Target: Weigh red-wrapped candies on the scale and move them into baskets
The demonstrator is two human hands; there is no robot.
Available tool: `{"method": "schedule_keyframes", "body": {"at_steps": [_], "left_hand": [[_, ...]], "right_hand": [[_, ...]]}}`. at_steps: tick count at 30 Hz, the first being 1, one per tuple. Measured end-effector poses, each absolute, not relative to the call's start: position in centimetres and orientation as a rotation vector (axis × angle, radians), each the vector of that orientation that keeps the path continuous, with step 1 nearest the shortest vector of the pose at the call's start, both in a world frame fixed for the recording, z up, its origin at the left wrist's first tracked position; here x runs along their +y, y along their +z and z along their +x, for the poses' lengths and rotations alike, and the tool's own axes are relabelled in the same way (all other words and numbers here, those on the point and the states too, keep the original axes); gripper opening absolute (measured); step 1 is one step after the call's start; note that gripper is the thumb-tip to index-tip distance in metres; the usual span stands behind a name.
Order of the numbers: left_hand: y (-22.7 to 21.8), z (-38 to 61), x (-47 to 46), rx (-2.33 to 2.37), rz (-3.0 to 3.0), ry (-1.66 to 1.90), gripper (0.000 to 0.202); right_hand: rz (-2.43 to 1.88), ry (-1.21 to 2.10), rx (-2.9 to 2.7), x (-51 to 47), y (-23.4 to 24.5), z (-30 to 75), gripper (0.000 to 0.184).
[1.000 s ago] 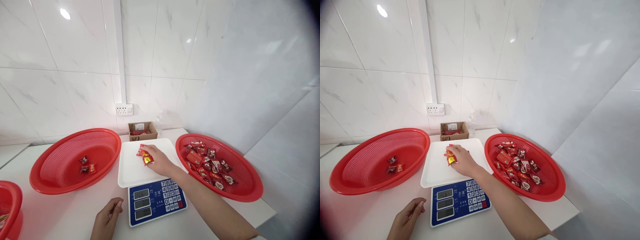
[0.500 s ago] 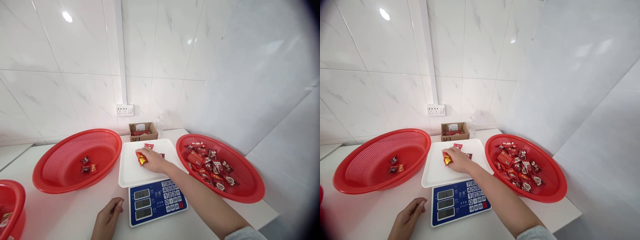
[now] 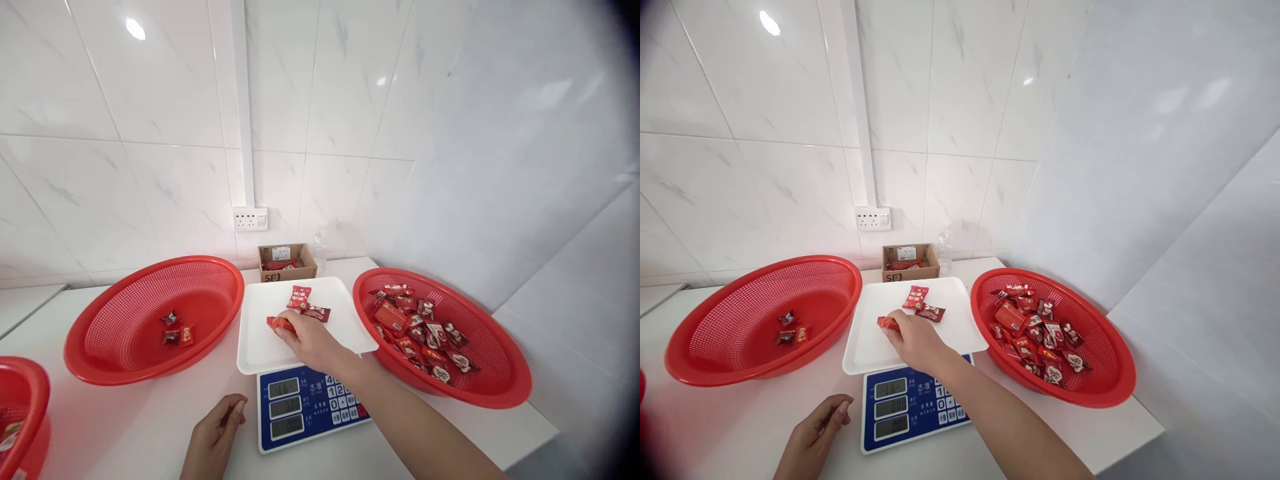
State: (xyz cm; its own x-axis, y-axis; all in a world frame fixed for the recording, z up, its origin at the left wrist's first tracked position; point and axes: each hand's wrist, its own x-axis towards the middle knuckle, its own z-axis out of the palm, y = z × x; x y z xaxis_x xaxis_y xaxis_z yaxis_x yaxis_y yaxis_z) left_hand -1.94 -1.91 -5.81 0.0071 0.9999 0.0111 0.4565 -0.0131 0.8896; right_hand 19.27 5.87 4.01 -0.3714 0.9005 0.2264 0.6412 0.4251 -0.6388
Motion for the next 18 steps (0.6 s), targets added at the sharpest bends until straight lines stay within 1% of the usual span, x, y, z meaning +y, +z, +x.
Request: {"method": "schedule_keyframes", "body": {"at_steps": [2,4,6,9,12,15,18], "left_hand": [[-5.9,-2.0,-1.9,1.539,1.562,0.96,0.042],[-6.0,-2.0,-1.9,1.532,1.567,0.961,0.041],[-6.1,-2.1,-1.9,1.528,1.579,0.957,0.04],[-6.1,-2.0,-1.9,1.521,1.586,0.958,0.038],[-5.8,-1.8,-1.9,1.516,1.58,0.964,0.038],[-5.6,-1.6,-1.9,1.531,1.575,0.962,0.039],[-5.5,-1.6,-1.9,1.534,1.583,0.959,0.039]], "right_hand": [[-1.283,0.695,-2.023,6.2,3.8,19.4,0.025],[-1.352,0.698,-1.947,6.7,3.6,19.7,0.029],[-1.456,0.621,-1.919,7.2,3.3,20.2,0.037],[-1.48,0.389,-1.934,7.3,3.2,20.8,0.044],[-1.463,0.214,-1.994,6.7,3.4,20.9,0.038],[-1.469,0.223,-2.123,5.7,3.6,20.4,0.028],[-1.384,0.221,-2.287,5.0,3.3,19.5,0.026]]}}
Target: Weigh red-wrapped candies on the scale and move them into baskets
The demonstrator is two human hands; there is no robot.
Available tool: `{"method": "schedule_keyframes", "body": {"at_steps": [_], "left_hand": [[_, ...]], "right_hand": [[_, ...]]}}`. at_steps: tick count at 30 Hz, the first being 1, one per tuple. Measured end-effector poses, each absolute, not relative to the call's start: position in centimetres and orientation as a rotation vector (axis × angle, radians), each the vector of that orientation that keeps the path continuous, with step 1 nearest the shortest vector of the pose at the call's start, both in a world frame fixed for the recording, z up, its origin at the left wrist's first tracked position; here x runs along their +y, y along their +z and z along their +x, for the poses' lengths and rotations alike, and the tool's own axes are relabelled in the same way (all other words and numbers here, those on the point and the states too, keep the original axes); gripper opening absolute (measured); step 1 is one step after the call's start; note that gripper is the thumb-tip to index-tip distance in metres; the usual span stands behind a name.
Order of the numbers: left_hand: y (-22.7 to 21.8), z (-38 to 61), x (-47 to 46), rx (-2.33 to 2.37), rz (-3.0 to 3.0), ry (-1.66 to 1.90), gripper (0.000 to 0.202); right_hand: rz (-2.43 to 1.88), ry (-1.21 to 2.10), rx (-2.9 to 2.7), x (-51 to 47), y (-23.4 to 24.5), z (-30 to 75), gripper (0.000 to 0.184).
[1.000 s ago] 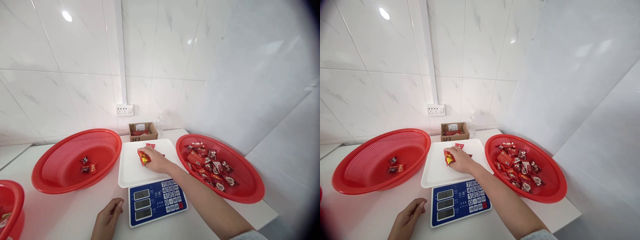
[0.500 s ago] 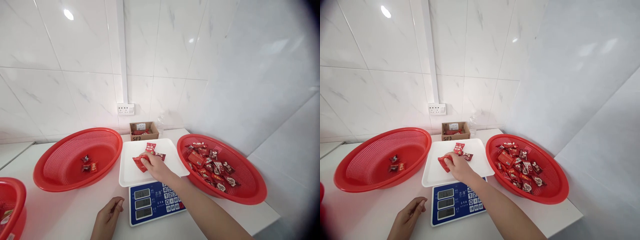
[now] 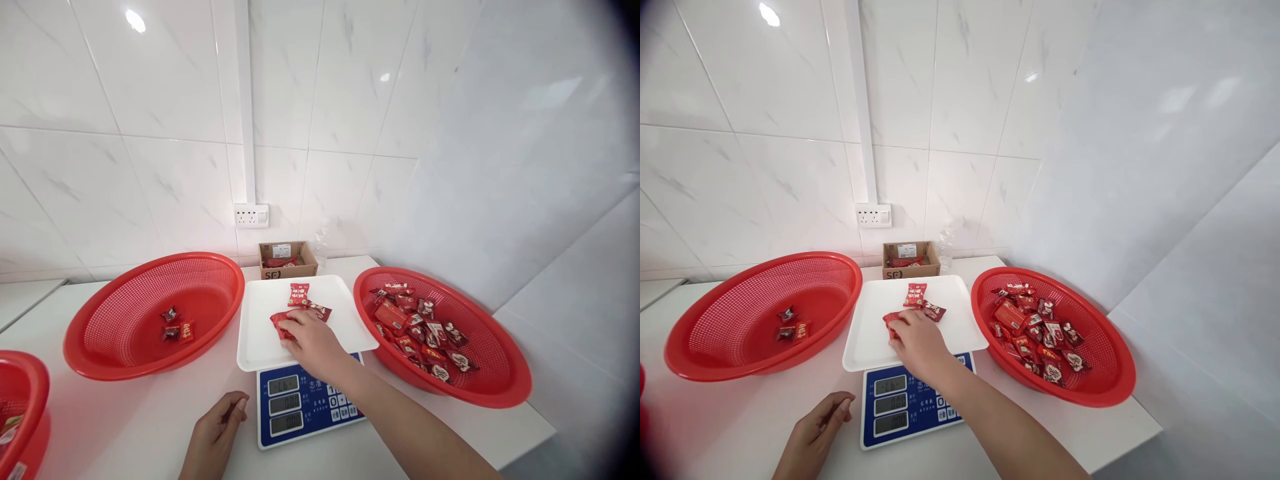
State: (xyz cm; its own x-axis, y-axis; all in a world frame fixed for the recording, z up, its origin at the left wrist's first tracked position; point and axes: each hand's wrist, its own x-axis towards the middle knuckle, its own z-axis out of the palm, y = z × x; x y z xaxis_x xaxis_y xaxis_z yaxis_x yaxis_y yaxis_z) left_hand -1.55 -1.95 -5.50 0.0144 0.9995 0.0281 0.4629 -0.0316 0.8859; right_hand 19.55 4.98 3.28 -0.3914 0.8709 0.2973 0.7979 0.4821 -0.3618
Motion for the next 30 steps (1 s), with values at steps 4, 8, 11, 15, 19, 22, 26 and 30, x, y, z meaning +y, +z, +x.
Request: {"method": "schedule_keyframes", "body": {"at_steps": [4,8,11,15,19,22,26,30], "left_hand": [[-5.7,-1.7,-2.0,1.53,1.593,0.956,0.037],[-5.8,-1.8,-1.9,1.527,1.584,0.967,0.037],[-5.8,-1.8,-1.9,1.524,1.57,0.959,0.037],[-5.9,-1.6,-1.9,1.524,1.567,0.918,0.037],[-6.0,-1.6,-2.1,1.51,1.574,0.887,0.036],[-5.9,-1.6,-2.1,1.504,1.578,0.879,0.036],[-5.9,-1.6,-2.0,1.51,1.582,0.882,0.036],[-6.1,-1.6,-1.9,1.516,1.579,0.889,0.036]], "right_hand": [[-1.311,0.234,-2.384,5.1,2.7,18.7,0.032],[-1.27,0.336,-2.409,5.4,2.7,18.6,0.036],[-1.278,0.358,-2.4,5.4,2.9,19.2,0.037],[-1.443,0.273,-2.295,5.8,3.2,21.2,0.035],[-1.618,0.15,-2.225,6.5,3.2,23.5,0.034],[-1.695,0.159,-2.213,6.9,2.9,24.3,0.035],[-1.72,0.158,-2.204,7.3,2.4,24.4,0.037],[-1.73,0.091,-2.201,7.6,2.4,24.0,0.033]]}}
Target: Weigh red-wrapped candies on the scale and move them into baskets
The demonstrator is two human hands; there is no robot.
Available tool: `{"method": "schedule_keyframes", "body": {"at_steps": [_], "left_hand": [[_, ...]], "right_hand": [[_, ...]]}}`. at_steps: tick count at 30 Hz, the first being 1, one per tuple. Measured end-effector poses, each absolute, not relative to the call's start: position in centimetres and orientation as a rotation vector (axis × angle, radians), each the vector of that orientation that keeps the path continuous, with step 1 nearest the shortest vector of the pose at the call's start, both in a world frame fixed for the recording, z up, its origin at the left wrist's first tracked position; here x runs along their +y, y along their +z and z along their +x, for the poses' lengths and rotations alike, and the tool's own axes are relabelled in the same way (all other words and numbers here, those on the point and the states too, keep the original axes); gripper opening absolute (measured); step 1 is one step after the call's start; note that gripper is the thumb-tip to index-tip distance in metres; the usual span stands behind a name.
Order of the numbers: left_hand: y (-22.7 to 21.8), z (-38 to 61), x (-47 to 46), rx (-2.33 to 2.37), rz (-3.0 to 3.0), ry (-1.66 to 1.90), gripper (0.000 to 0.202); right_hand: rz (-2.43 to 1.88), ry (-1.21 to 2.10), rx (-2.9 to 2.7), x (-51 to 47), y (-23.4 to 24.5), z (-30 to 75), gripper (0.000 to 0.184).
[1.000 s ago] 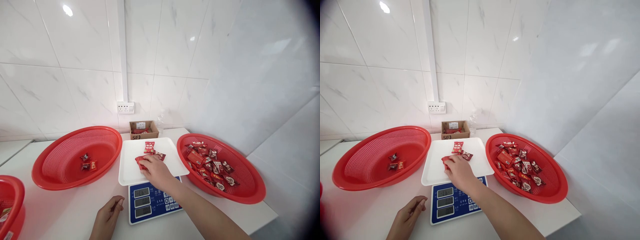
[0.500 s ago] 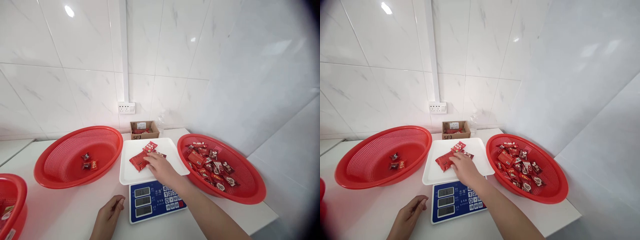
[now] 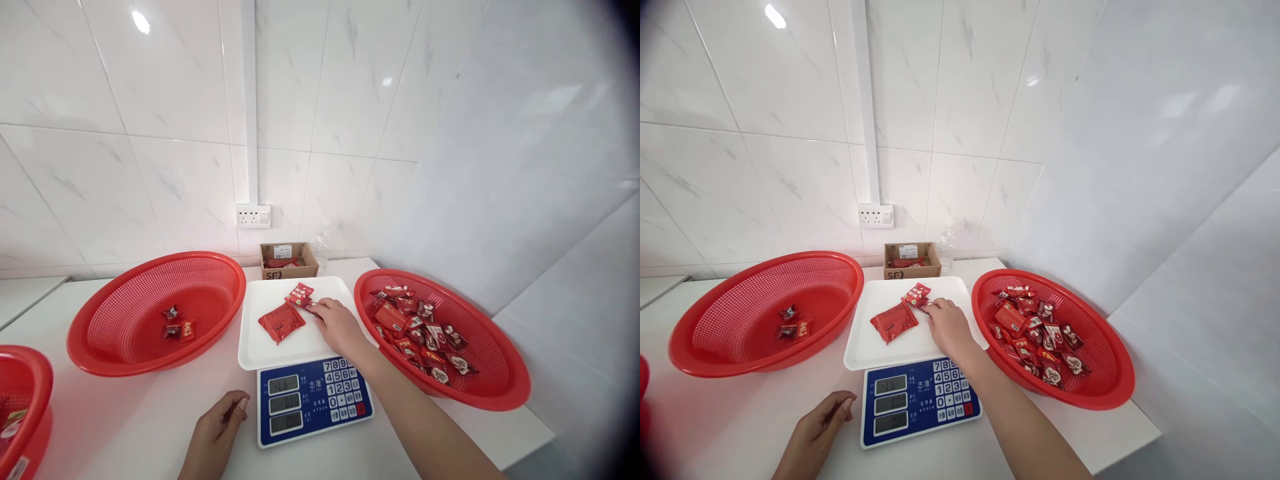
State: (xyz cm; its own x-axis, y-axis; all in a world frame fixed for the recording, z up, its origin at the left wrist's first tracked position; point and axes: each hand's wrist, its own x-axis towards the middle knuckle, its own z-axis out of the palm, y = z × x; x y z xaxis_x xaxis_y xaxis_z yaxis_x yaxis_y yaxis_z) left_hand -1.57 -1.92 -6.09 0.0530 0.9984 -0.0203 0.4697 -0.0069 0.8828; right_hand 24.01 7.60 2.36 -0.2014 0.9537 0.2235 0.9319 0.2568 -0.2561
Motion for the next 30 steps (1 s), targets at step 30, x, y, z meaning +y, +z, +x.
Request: {"method": "schedule_keyframes", "body": {"at_steps": [30], "left_hand": [[-6.1,-1.8,-2.0,1.511,1.598,0.884,0.036]], "right_hand": [[-1.744,-0.001,-2.283,9.0,3.2,20.2,0.027]]}}
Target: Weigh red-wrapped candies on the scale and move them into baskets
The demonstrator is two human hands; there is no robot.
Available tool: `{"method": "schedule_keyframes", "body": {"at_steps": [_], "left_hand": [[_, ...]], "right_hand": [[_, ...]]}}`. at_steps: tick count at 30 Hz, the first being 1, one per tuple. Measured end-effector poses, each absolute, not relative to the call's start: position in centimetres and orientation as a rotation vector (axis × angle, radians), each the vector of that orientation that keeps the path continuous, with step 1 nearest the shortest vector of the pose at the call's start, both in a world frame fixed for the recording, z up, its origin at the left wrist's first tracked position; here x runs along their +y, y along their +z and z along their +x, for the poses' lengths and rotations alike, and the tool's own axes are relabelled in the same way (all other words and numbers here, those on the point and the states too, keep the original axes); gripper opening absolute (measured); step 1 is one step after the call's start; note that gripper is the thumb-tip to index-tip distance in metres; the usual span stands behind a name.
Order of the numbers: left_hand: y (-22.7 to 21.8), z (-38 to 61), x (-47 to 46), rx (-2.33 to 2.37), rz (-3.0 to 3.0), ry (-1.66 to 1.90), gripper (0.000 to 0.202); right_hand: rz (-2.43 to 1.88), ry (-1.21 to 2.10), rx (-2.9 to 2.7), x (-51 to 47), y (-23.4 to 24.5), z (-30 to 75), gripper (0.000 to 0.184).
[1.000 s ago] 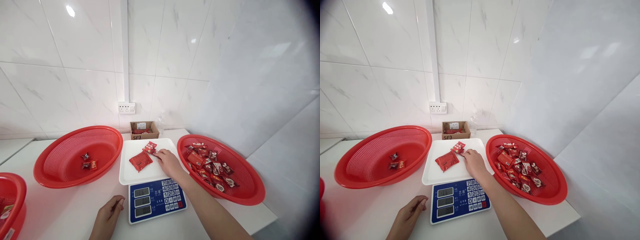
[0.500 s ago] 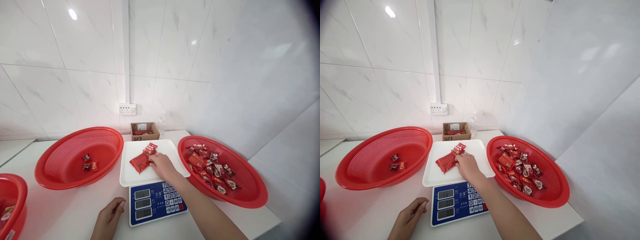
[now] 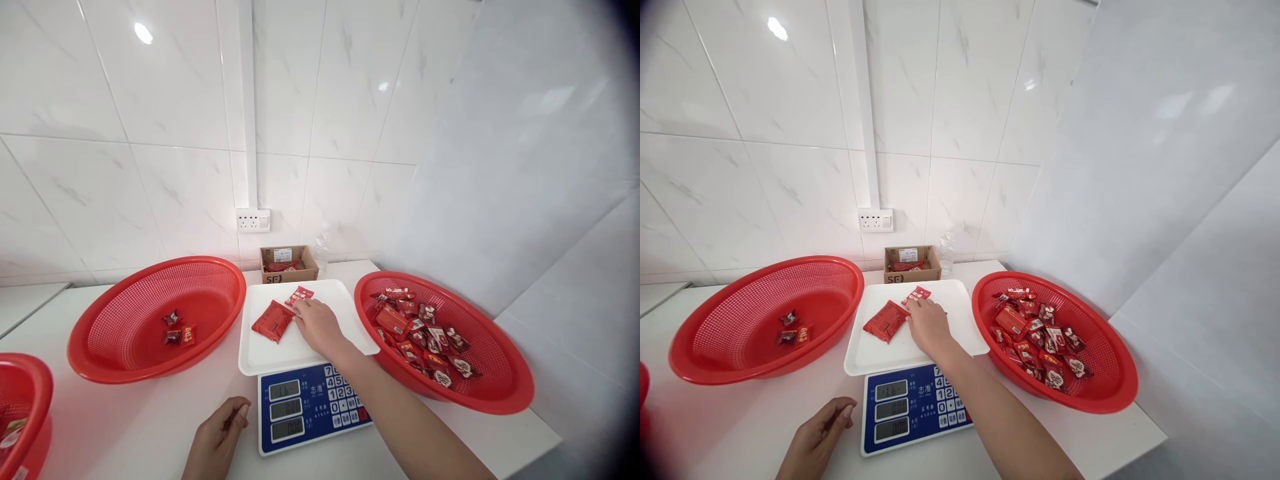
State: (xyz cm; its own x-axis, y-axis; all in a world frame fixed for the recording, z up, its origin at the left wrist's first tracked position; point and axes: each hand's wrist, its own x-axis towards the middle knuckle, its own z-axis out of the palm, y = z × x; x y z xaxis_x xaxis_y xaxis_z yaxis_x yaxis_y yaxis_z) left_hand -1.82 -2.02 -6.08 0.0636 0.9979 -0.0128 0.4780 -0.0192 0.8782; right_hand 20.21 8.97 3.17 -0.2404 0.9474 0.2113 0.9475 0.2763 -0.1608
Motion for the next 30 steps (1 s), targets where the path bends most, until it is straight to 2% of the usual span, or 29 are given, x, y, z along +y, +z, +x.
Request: {"method": "schedule_keyframes", "body": {"at_steps": [3,20,26,28,30], "left_hand": [[-5.9,-1.7,-2.0,1.505,1.608,0.89,0.035],[-6.2,-1.8,-2.0,1.484,1.608,0.879,0.033],[-6.0,-1.7,-2.0,1.497,1.575,0.889,0.037],[-6.1,-1.7,-2.0,1.516,1.56,0.927,0.038],[-6.5,-1.9,-1.9,1.52,1.563,0.939,0.039]], "right_hand": [[-1.759,-0.014,-2.261,9.1,3.1,20.7,0.034],[-1.737,0.059,-2.19,7.5,4.4,23.7,0.03],[-2.068,0.083,-1.993,6.0,5.4,31.7,0.029],[-2.305,0.204,-1.993,5.3,4.9,35.4,0.03],[-2.424,0.32,-1.996,4.5,4.3,38.8,0.023]]}}
